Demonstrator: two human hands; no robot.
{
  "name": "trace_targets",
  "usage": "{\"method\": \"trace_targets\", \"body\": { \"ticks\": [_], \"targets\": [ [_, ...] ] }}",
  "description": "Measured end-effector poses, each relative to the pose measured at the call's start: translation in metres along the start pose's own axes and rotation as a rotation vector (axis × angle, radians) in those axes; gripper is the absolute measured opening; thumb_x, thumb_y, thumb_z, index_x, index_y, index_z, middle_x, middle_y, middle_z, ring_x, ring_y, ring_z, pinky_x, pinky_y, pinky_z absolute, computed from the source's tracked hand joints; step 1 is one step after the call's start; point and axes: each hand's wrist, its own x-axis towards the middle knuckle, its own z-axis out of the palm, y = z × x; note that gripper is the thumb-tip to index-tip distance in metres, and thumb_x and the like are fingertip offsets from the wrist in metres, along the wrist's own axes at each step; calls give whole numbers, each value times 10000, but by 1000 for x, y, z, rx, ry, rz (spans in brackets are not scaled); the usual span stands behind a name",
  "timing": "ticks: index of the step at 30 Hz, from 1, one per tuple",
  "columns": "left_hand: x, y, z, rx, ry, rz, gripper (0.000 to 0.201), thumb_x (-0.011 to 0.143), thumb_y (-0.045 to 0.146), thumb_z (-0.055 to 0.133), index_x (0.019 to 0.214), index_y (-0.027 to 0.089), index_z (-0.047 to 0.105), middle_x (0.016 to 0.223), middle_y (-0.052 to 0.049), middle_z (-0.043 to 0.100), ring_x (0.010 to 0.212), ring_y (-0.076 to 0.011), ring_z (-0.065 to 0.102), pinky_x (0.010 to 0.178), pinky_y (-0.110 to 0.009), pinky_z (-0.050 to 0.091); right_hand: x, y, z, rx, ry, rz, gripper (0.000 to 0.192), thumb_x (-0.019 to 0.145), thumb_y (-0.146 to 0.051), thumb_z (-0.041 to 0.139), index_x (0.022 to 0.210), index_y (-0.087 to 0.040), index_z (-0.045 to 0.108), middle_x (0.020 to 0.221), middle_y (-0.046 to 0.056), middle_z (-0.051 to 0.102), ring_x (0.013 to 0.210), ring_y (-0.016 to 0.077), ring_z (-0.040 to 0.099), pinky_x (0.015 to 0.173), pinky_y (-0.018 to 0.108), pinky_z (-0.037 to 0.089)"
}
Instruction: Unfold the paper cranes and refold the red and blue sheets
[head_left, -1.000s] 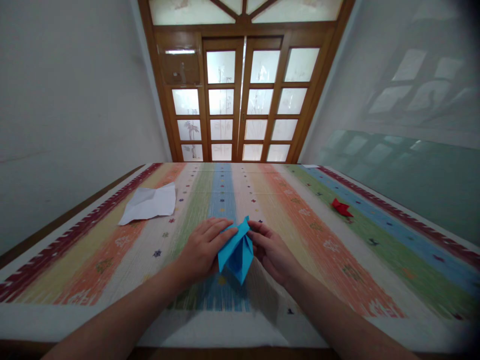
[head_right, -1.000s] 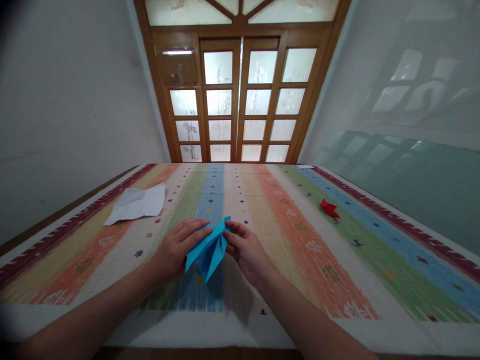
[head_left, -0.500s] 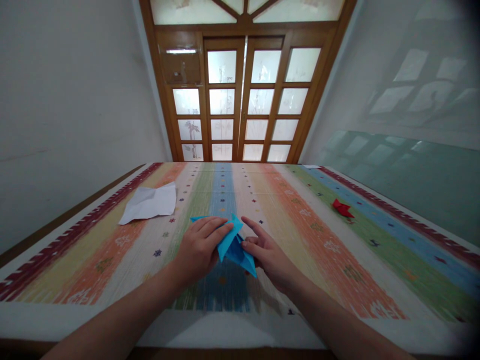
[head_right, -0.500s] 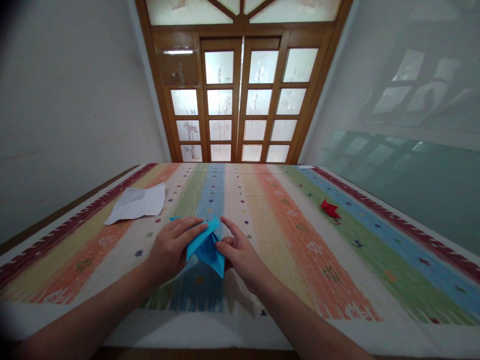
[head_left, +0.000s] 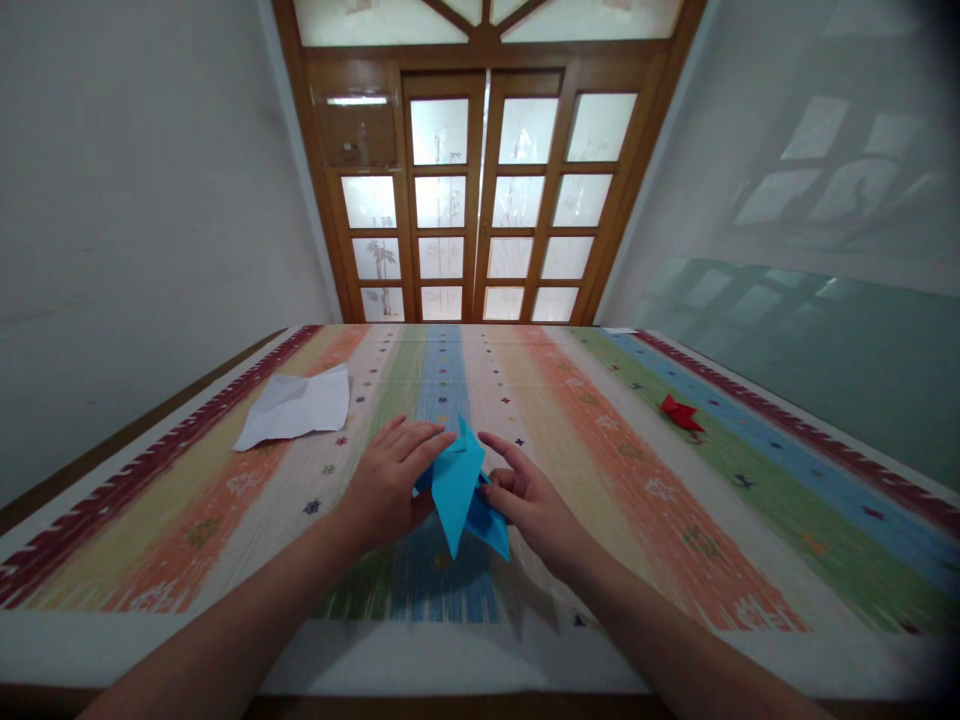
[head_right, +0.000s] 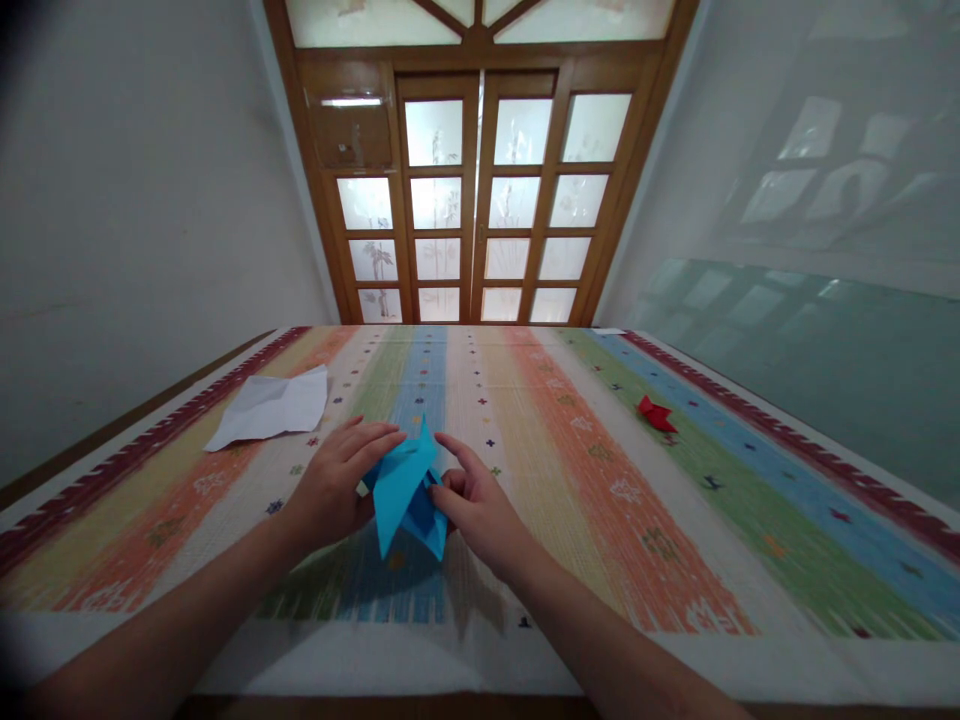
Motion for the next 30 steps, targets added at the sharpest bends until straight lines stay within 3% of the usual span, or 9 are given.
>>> {"method": "trace_targets", "body": {
  "ticks": [4, 9, 12, 15, 18, 24, 30],
  "targets": [
    [0, -1, 4, -55, -122, -56, 619, 823, 178, 621, 1427, 222, 493, 1305, -142, 657, 1197, -292, 625, 1143, -577, 362, -4, 4, 1, -162, 10, -139, 697, 874, -331, 668, 1513, -242, 403, 664, -77, 460, 582, 128, 452, 557, 264, 343],
    [-1, 1, 5, -185, -204, -142, 793, 741, 33, 512, 1501, 215, 378, 1447, -133, 558, 1363, -272, 505, 1198, -581, 297, -10, 4, -3, -609, 190, -388, 647, 892, -226, 611, 1515, -301, 456, 706, -37, 543, 611, 153, 507, 627, 307, 394],
    [-1, 9, 4, -287, -136, -206, 674, 804, 53, 467, 1457, 215, 429, 1469, -130, 538, 1395, -266, 475, 1190, -557, 334, -12, 3, -7, -791, 249, -516, 648, 893, -227, 616, 1516, -332, 473, 745, -5, 626, 641, 177, 549, 687, 340, 421],
    [0, 24, 6, -334, -34, -320, 440, 931, 241, 547, 1366, 220, 483, 1476, -152, 515, 1394, -302, 469, 1153, -567, 378, -12, 4, -7, -923, 256, -604, 642, 897, -246, 625, 1516, -340, 482, 803, 35, 676, 692, 209, 570, 726, 369, 443],
    [1, 38, 10, -330, 55, -421, 474, 868, 375, 711, 1239, 213, 466, 1505, -192, 447, 1419, -352, 420, 1137, -610, 364, -13, 7, -1, -1000, 220, -657, 648, 889, -245, 637, 1514, -334, 490, 847, 66, 704, 732, 232, 579, 737, 385, 463],
    [0, 43, 15, -465, 132, -513, 297, 907, 229, 613, 1145, 225, 436, 1458, -169, 471, 1338, -305, 497, 1106, -583, 394, -13, 9, 7, -1037, 216, -768, 673, 911, -220, 610, 1551, -317, 425, 825, 50, 696, 700, 217, 586, 686, 358, 470],
    [2, 40, 14, -630, 238, -567, 150, 932, 200, 558, 1061, 228, 488, 1288, -97, 544, 1226, -239, 541, 1016, -440, 486, -9, 7, 5, -1169, 261, -884, 684, 949, -202, 545, 1582, -239, 288, 758, 7, 621, 637, 190, 575, 613, 327, 466]
  ]
}}
